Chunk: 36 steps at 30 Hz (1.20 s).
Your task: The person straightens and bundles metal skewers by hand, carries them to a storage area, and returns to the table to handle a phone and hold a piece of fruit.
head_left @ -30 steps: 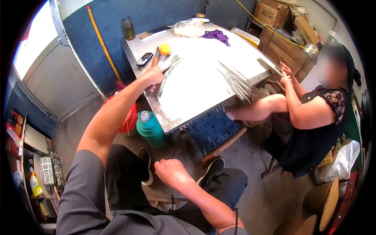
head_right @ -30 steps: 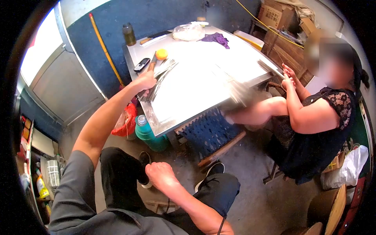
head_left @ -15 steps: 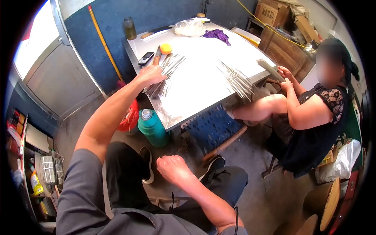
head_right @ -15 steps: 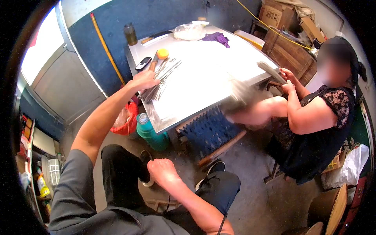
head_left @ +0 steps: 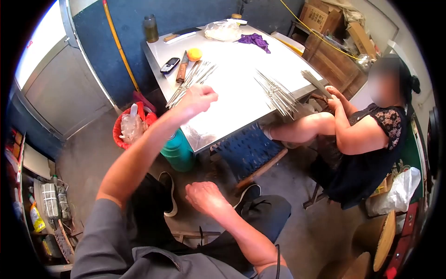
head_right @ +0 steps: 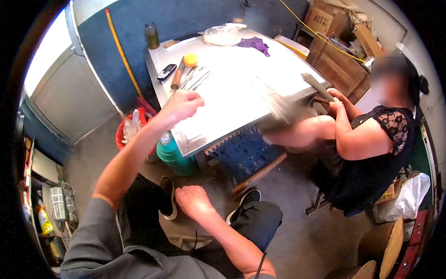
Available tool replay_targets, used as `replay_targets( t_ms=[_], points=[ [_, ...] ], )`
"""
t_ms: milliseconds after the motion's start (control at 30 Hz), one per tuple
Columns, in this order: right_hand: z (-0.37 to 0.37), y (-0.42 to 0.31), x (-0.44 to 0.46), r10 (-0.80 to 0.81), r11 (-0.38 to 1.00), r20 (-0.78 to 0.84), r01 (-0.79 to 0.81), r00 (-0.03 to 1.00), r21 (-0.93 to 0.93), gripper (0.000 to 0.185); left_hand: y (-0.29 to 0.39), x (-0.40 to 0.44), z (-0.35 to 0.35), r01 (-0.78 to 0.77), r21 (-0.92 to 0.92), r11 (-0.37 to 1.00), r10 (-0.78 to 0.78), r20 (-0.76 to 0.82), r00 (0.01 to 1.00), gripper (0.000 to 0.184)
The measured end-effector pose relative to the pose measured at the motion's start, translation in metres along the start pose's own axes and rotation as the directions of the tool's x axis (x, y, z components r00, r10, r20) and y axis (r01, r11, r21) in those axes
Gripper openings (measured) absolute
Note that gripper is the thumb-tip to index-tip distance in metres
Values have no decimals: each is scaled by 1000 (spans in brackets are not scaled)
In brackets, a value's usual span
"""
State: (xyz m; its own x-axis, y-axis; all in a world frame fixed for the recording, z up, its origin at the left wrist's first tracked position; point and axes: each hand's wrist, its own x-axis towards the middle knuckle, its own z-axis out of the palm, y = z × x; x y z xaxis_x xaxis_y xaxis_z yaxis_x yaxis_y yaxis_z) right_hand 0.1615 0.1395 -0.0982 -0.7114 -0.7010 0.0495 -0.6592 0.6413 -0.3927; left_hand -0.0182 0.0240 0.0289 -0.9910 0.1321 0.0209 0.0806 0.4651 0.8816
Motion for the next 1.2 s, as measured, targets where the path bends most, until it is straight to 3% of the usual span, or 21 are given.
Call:
replay_targets(
  t_ms=[100,167,200,333,400,500,633,700,767,833,900,967,1033,1167,1200],
  points=[
    [-5,8,-1,-32,999,42,30,999,39,17,1,-20,31,0,-226,974,35,148,988,16],
    [-8,15,-3,-20,994,-37,24,999,105,18,-12,-27,48,10,-383,924,63,178,982,15],
    [-17,16,-3,54,992,18,-56,998,116,19,-12,-32,50,23,-437,899,69,194,979,14],
    [-46,24,-3,141,987,-13,-139,990,82,20,-39,-27,56,-63,-561,825,143,100,985,13],
    [-53,30,0,175,982,-23,-173,984,80,20,-43,-26,54,-88,-573,815,96,-16,995,13],
    [-62,38,1,223,973,-58,-218,973,81,20,-45,-24,51,-59,-602,796,22,-69,997,13],
    [-71,42,3,245,955,-183,-204,952,216,17,-45,-22,53,-78,-699,711,-3,-114,994,12],
    [-67,49,3,325,904,-313,-196,892,380,16,-43,-18,53,-59,-738,672,-31,-108,994,11],
    [-68,52,-1,343,893,-394,-167,853,417,14,-42,-16,55,-47,-770,636,-57,-107,993,10],
    [-80,45,0,593,682,-421,-150,686,716,12,-39,-14,56,-54,-825,562,-89,-126,988,9],
    [-92,53,4,631,664,-527,-46,569,746,13,-37,-13,57,-36,-846,532,-105,-109,989,9],
    [-105,64,9,666,662,-585,-5,464,750,14,-38,-13,57,23,-883,469,-127,-41,991,8],
    [-118,78,14,684,690,-623,-60,380,721,14,-36,-14,60,30,-889,456,-122,-29,992,8],
    [-138,123,27,595,804,-710,-272,376,529,16,-34,-17,64,52,-899,434,-111,4,994,7],
    [-140,141,31,472,873,-788,-336,396,354,17,-33,-18,64,70,-901,428,-120,21,993,7]
  ],
)
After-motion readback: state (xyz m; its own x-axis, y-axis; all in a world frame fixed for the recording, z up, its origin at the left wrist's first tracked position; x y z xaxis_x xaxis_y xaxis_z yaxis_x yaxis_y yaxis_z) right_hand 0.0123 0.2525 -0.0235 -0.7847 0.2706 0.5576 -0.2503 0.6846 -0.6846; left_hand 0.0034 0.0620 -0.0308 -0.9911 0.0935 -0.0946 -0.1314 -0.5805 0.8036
